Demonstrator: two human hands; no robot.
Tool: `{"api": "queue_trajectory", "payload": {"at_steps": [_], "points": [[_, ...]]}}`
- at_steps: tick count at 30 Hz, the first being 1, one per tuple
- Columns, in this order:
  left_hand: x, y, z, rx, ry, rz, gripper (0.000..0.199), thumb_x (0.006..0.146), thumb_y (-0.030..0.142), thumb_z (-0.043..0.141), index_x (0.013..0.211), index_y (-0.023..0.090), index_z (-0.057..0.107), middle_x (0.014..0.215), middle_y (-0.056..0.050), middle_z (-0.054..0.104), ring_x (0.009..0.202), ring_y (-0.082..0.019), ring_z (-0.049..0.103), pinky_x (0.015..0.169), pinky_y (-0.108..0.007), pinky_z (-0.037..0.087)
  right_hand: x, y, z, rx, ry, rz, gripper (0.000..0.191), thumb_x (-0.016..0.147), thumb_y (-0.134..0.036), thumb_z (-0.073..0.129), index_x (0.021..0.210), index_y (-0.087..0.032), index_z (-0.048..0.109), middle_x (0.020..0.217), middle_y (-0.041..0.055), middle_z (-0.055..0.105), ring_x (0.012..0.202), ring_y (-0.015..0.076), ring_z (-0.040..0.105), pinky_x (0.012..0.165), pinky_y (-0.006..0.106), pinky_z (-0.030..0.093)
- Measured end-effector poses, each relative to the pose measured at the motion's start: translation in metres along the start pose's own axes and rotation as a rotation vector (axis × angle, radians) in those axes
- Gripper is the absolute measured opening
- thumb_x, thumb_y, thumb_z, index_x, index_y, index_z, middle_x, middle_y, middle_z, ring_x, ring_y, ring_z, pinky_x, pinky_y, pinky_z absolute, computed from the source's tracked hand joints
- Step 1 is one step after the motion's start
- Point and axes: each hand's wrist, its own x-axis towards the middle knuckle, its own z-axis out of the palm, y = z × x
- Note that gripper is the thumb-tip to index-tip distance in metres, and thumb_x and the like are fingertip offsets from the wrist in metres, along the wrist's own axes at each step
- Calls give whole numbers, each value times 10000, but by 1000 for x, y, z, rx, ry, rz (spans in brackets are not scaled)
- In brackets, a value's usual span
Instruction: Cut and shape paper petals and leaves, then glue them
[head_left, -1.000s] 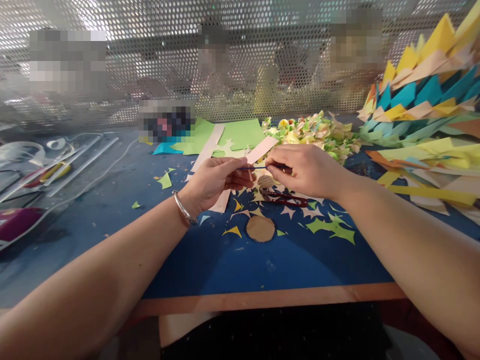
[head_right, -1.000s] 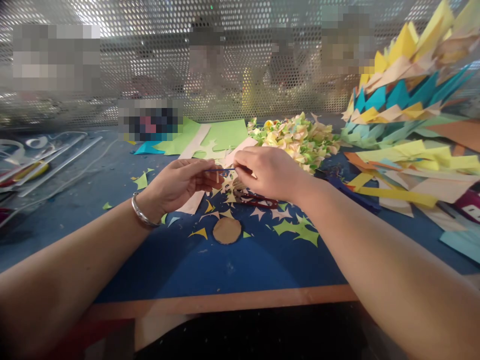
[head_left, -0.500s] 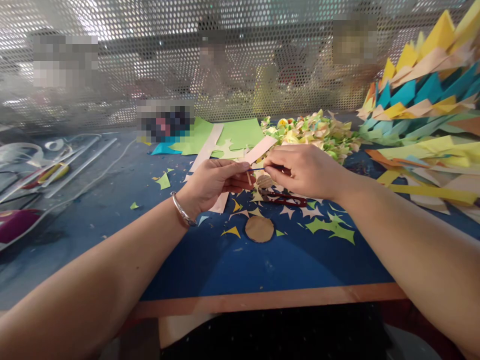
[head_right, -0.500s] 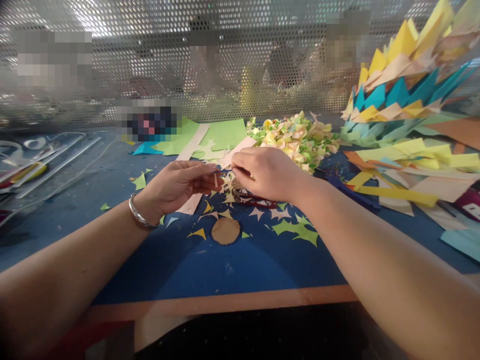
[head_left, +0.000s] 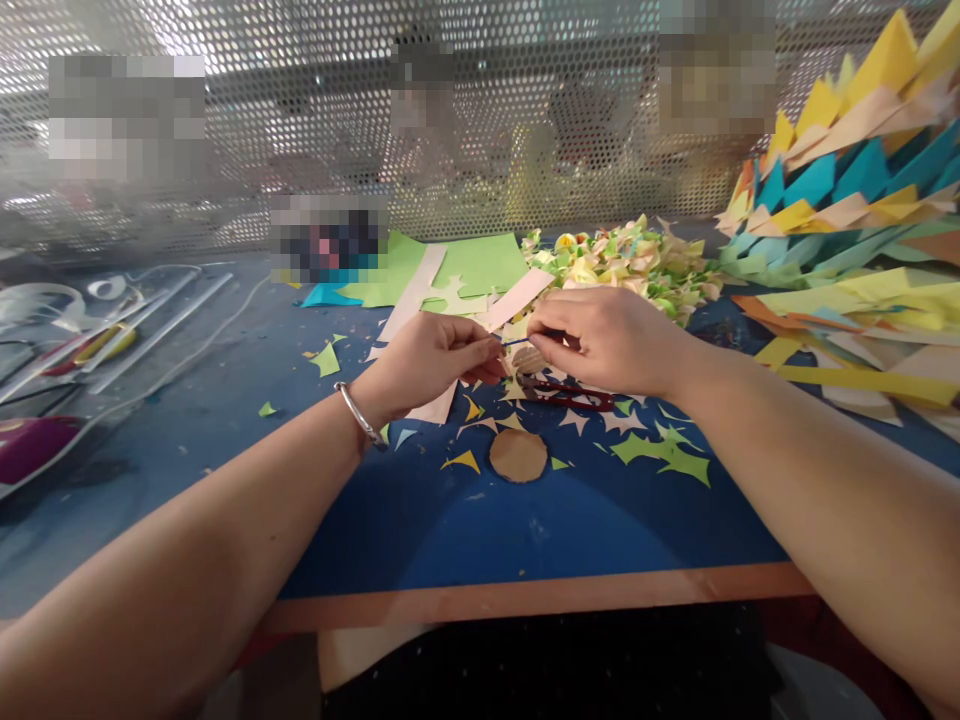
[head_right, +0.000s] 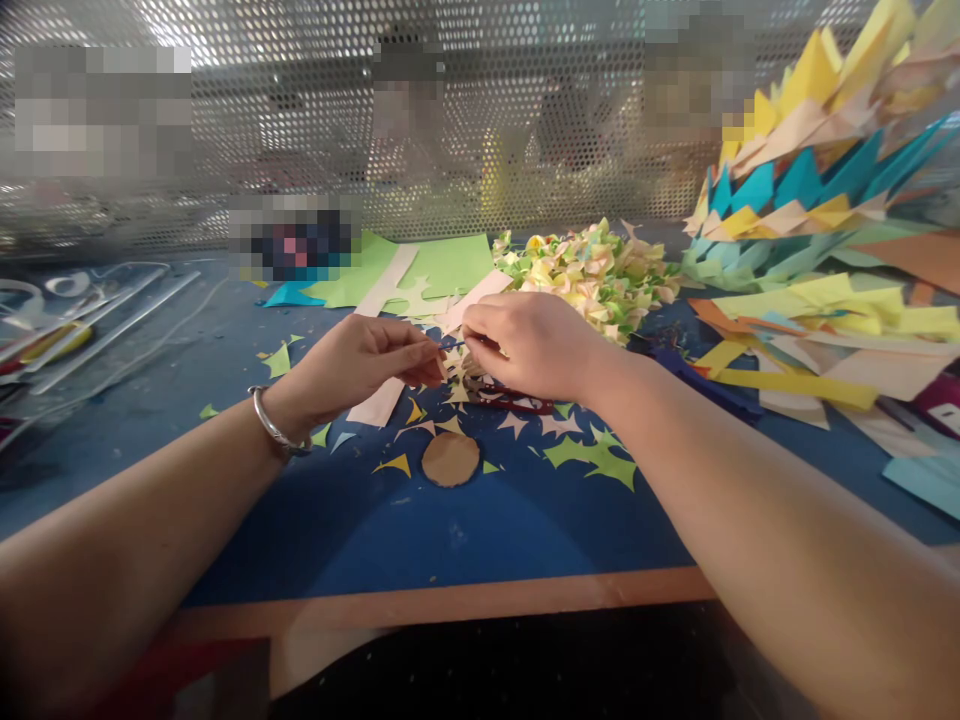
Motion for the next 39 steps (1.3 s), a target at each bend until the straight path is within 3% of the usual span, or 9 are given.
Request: {"api": "queue_trajectory", "payload": {"at_steps": [10, 31, 39], "points": [[-2, 10, -6, 150, -102, 13, 201, 918, 235, 576, 767, 146, 676, 769, -50, 761, 746, -131, 728, 722, -231, 575, 0, 0, 1, 63, 6, -1, 160, 905, -231, 485, 801, -160, 584, 753, 41, 569, 695, 153, 497, 650, 287, 360], [0, 2, -8, 117, -45, 43, 71, 767, 211, 706, 769, 142, 720, 701, -36, 760, 661, -126, 710, 660, -228, 579, 1, -3, -1, 165, -81, 61, 176, 938, -267, 535, 808, -170, 605, 776, 44, 627, 715, 161, 544, 668, 303, 376], [-1, 4, -8, 7, -53, -28, 90, 753, 216, 747, 781, 133, 726, 735, -46, 768, 701, -139, 719, 700, -249, 578, 1, -3, -3, 207, -50, 54, 174, 938, -246, 548, 788, -177, 604, 751, 32, 620, 696, 154, 545, 665, 295, 382]]}}
